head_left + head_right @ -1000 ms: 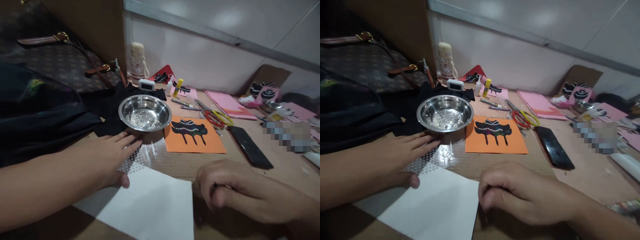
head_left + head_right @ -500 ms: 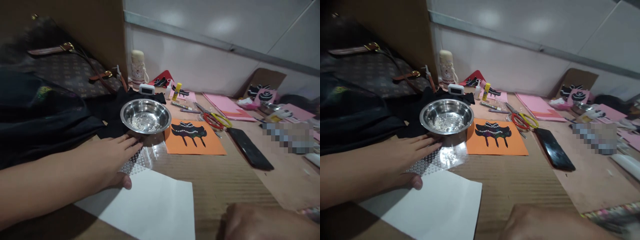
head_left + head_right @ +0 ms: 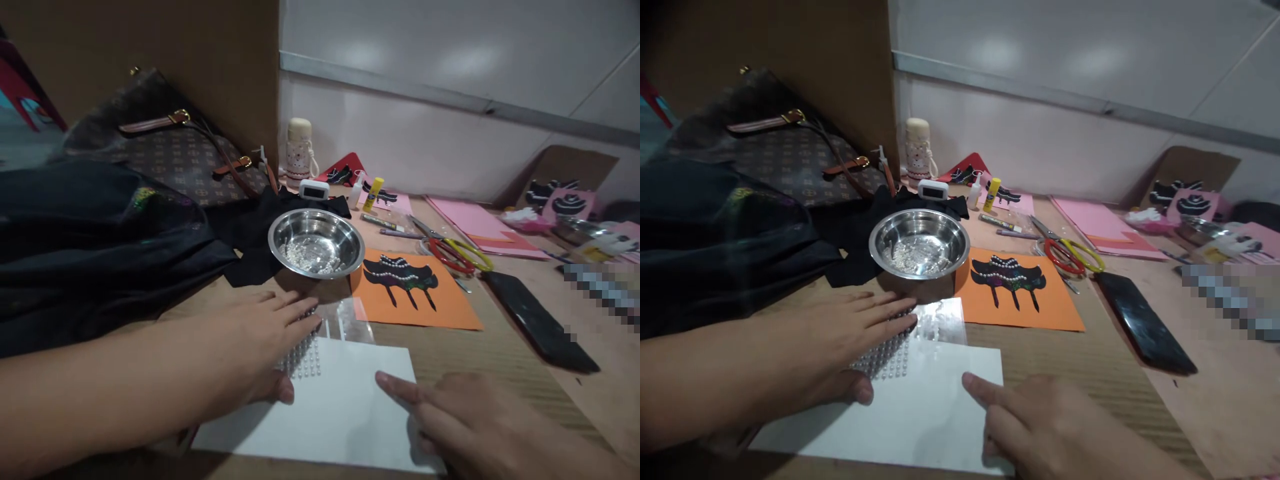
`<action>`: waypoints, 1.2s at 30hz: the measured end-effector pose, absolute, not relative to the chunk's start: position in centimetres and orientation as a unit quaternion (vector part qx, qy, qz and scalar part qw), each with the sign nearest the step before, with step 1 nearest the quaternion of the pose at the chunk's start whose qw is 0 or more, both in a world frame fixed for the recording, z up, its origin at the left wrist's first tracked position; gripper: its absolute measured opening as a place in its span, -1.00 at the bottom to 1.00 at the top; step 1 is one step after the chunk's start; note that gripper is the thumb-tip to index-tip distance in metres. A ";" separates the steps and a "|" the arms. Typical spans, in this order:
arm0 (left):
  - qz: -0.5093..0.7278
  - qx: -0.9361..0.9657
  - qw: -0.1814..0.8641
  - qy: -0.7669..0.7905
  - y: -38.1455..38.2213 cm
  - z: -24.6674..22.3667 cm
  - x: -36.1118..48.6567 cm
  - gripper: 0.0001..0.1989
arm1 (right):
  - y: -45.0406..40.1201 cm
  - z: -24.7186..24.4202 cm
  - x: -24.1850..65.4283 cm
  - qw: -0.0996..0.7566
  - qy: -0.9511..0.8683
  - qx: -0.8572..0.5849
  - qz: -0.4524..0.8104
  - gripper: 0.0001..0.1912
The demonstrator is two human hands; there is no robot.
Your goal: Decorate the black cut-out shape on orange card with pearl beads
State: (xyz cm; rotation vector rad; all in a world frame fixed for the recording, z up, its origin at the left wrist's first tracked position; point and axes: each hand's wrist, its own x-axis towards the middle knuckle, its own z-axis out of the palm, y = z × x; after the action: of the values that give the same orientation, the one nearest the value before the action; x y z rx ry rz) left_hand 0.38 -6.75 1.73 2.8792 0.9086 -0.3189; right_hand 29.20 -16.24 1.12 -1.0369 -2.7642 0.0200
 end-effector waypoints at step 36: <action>0.009 0.956 0.031 0.290 -6.8 -1.1 1.7 -0.49 | -16.2 -0.6 32.1 0.134 -0.854 -0.502 -0.011 -0.60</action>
State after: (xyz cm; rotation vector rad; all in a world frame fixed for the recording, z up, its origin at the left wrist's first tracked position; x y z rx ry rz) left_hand 1.71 -6.77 -1.14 2.9461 0.8940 0.0272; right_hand 32.12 -16.24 -0.58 -1.4560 -2.4758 -0.0310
